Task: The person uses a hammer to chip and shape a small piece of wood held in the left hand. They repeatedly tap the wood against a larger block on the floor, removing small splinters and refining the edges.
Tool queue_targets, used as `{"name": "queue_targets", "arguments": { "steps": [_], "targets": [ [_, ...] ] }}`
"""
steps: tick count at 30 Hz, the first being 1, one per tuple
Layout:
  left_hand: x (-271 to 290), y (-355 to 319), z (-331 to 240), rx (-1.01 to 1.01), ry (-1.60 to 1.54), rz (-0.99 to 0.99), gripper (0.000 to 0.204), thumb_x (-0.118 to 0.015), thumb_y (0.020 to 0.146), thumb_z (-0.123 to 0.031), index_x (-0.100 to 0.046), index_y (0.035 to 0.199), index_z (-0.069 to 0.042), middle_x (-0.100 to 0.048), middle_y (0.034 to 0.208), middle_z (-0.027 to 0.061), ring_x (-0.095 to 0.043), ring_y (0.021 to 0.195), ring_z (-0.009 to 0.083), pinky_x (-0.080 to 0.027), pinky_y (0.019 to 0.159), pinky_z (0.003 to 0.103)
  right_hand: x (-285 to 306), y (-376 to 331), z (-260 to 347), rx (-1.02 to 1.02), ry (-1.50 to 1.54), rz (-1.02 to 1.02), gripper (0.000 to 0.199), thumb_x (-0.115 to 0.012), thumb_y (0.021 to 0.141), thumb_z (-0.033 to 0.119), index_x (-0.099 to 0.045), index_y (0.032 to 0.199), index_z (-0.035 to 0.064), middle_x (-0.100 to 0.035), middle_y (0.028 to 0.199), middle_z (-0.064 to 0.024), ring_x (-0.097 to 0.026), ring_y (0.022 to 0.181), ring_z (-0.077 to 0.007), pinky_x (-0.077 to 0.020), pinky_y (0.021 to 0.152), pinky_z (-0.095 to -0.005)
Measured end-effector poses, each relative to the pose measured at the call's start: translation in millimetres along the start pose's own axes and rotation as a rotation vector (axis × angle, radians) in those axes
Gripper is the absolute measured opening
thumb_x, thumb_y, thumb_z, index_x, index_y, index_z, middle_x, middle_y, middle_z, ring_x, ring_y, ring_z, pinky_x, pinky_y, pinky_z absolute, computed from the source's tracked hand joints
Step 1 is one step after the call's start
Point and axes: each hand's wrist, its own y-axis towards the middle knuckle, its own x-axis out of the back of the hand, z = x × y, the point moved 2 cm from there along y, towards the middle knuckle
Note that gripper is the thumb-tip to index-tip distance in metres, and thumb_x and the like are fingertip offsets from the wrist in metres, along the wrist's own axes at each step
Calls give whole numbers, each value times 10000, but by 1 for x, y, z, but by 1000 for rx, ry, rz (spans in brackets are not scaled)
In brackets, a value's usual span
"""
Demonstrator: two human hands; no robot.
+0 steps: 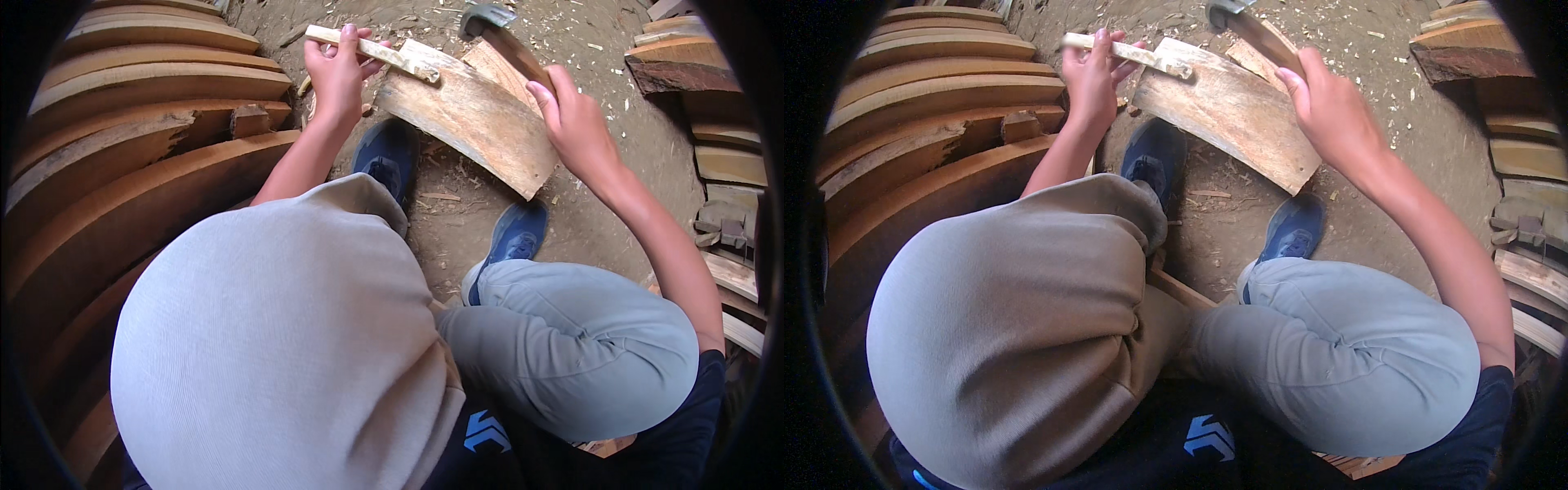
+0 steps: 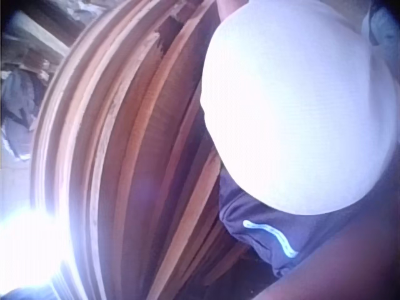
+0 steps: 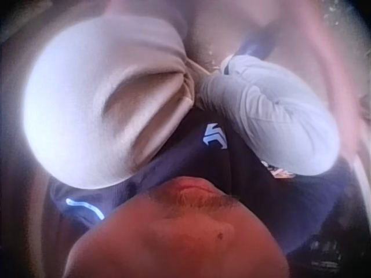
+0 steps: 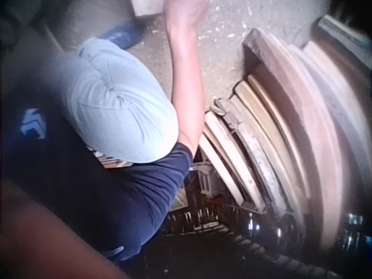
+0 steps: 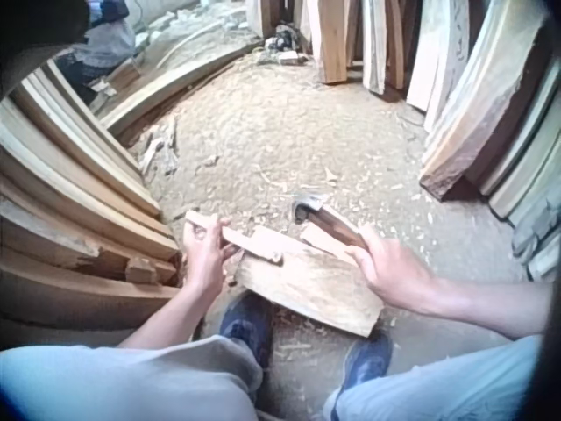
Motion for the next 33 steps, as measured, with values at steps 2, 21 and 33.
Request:
{"name": "queue_targets", "arguments": {
  "steps": [2, 21, 33],
  "targets": [
    [-3, 5, -3, 24, -15, 49, 276, -518, 1070, -181, -389, 1172, 41, -620, 1187, 207, -737, 978, 376, -681, 749, 407, -4, -4, -7, -30, 2, 35, 284, -476, 1083, 310, -506, 1129, 31, -613, 649, -222, -651, 602, -399, -473, 562, -522],
    [12, 52, -51, -31, -488, 354, 370, -363, 1108, -267, -444, 1393, -45, -587, 1097, 66, -634, 886, 247, -570, 795, 426, -24, -41, -8, 197, -83, -57, 324, -685, 937, 195, -574, 1221, 84, -618, 1074, -179, -645, 998, -370, -526, 803, -477],
    [-37, 12, -93, 261, -940, 606, 240, -353, 982, -286, -529, 1040, -134, -462, 771, -10, -357, 544, 146, -275, 387, 287, -10, -16, 1, 361, -38, -74, 376, -768, 868, 223, -610, 1180, 85, -590, 1117, -124, -603, 1080, -333, -505, 951, -445]
  ]
}}
